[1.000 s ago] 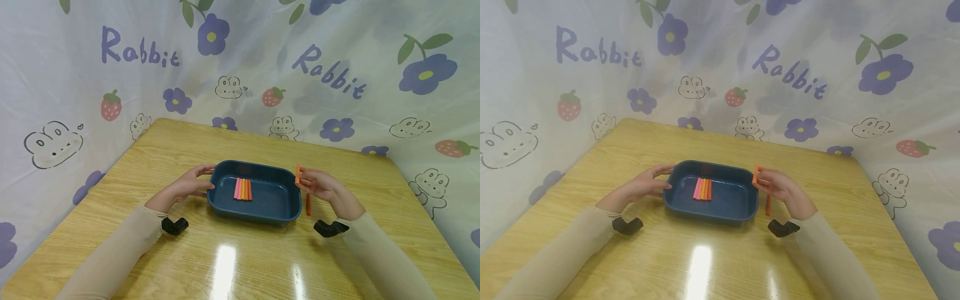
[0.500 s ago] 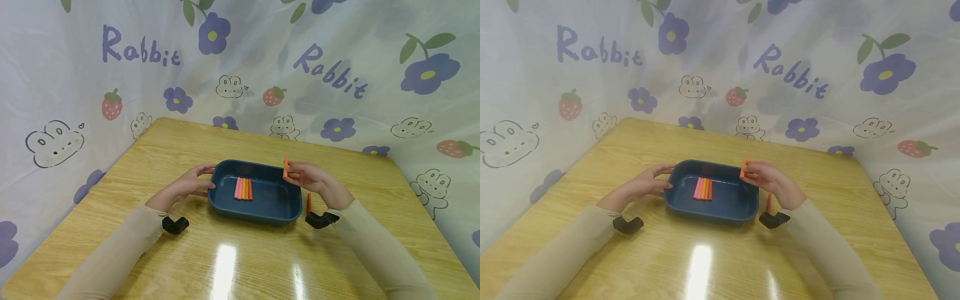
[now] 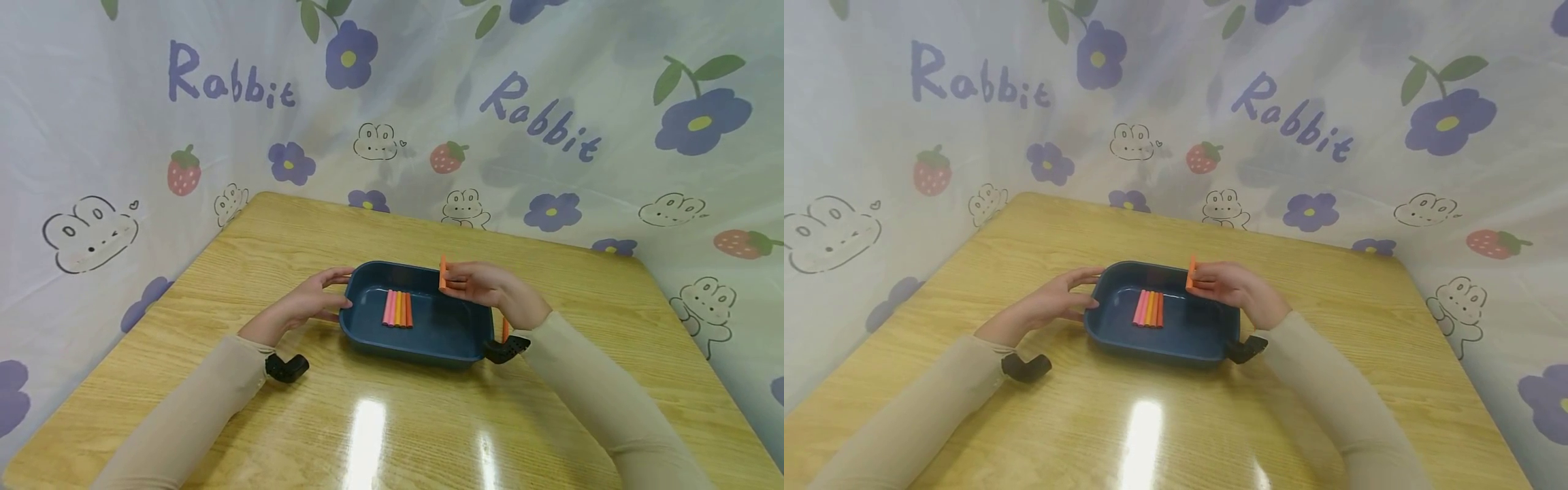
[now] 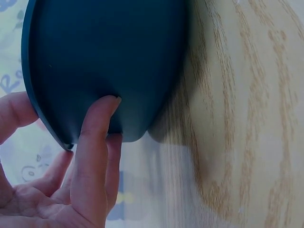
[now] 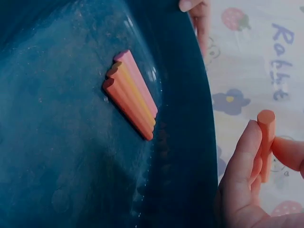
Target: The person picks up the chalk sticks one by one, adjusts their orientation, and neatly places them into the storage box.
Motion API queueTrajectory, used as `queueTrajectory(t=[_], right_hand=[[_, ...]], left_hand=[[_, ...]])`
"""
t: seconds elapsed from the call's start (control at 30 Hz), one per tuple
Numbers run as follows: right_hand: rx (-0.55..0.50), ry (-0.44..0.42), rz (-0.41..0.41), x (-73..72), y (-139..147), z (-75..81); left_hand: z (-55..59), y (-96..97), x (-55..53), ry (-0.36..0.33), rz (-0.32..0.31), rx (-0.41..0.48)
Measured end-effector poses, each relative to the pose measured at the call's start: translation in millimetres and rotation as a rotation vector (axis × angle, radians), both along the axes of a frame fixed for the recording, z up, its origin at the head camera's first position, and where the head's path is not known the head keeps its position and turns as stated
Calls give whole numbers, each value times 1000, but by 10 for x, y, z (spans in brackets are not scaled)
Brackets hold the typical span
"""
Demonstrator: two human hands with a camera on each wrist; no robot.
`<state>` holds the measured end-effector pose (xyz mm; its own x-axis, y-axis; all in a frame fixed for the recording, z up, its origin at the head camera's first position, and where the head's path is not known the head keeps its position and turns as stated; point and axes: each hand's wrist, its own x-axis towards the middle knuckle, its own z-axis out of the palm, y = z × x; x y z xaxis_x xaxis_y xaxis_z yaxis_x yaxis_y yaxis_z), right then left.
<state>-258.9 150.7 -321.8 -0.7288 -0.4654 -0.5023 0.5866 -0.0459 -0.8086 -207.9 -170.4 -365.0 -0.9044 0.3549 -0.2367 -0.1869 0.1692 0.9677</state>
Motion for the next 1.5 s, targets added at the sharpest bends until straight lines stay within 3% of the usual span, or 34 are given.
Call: queueTrajectory(t=[0.3,0.7,0.93,1.1,1.27,1.5], right_hand=[[56,32,90,-56,-174,-34],[149,24,153,-90,-299,-95],[212,14,229,-89,-318,-156],[252,11,235,-110,-334,-206],[287,-58,222,-129,-412,-243],[433,-84,178,-136,-554,-272]], left_hand=[[-12,-12,-2,4,0,1],[-7,-26,-4,0,0,10],[3,-15,3,-4,1,12],[16,1,12,-3,2,10],[19,2,16,-4,1,12],[27,3,22,-6,8,10]])
